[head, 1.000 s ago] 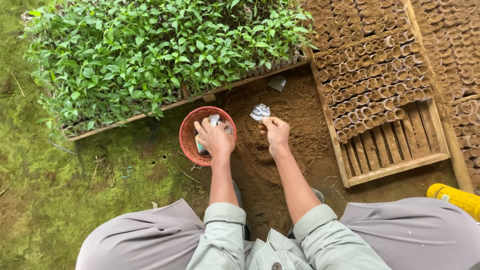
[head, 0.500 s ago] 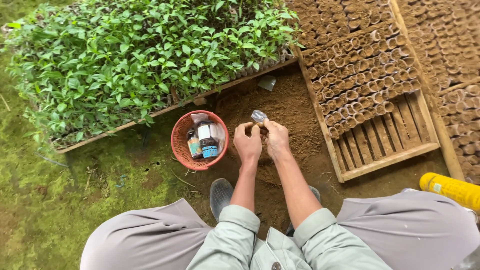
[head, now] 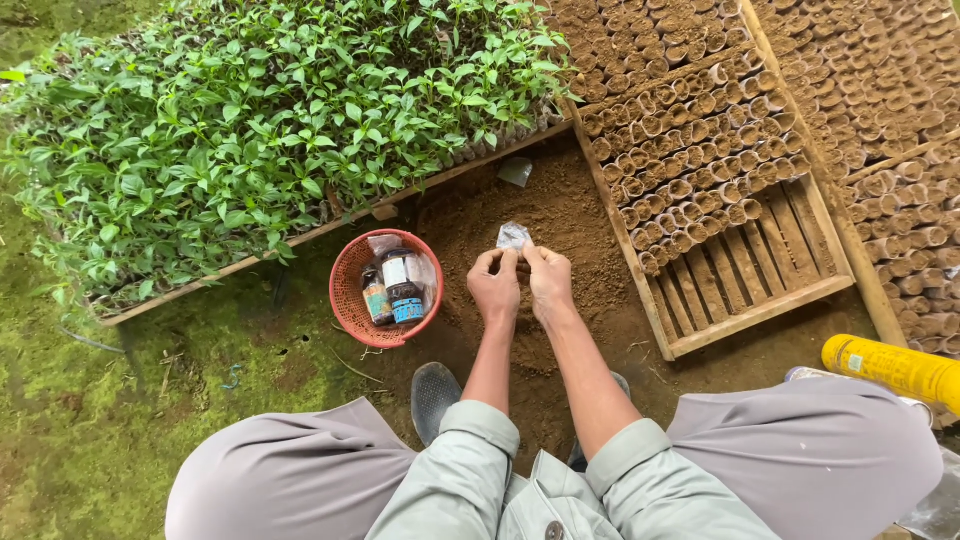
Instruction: Filling small biodegradable pots with soil and seeds, then arranging them in a wooden tray.
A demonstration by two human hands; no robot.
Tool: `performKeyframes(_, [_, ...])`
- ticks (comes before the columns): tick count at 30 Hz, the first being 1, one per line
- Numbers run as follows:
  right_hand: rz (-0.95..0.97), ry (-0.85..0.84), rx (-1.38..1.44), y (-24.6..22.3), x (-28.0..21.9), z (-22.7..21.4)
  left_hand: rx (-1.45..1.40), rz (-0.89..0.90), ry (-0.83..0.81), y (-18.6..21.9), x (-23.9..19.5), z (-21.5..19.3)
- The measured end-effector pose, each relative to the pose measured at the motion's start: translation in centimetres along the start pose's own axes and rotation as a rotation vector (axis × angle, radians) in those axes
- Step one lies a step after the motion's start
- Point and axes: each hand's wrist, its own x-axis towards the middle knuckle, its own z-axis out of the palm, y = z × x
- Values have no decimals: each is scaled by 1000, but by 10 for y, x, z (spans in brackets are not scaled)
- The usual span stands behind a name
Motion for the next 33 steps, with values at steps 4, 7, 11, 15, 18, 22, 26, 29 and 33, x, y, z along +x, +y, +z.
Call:
performKeyframes(4, [1, -12, -19, 22, 16, -12, 16, 55, -11, -1, -2, 3])
performKeyframes(7, [-26, -3, -52, 26, 14, -18, 90, 90, -10, -10, -1, 2])
performKeyframes(11, [-482, 75, -523, 14, 0, -22, 273, 215, -39, -32, 8, -1])
performKeyframes(15, [-589, -170, -543, 2, -9, -22, 365, 258, -228, -15, 2, -11])
performKeyframes(18, [-481, -229, -390, -1, -19, -23, 370, 225, -367, -2, 2, -19])
performKeyframes(22, [-487, -238, -406, -1, -9, -25, 423, 153, -430, 5, -1, -23])
performKeyframes(26, [-633, -154, -698, 13, 8, -36, 550, 79, -436, 12, -3, -23])
performKeyframes(29, [-718, -128, -858, 20, 10, -38, 637, 88, -420, 17, -6, -23])
performKeyframes(33, [-720, -163, -975, 33, 20, -38, 616, 158, -342, 7, -3, -23])
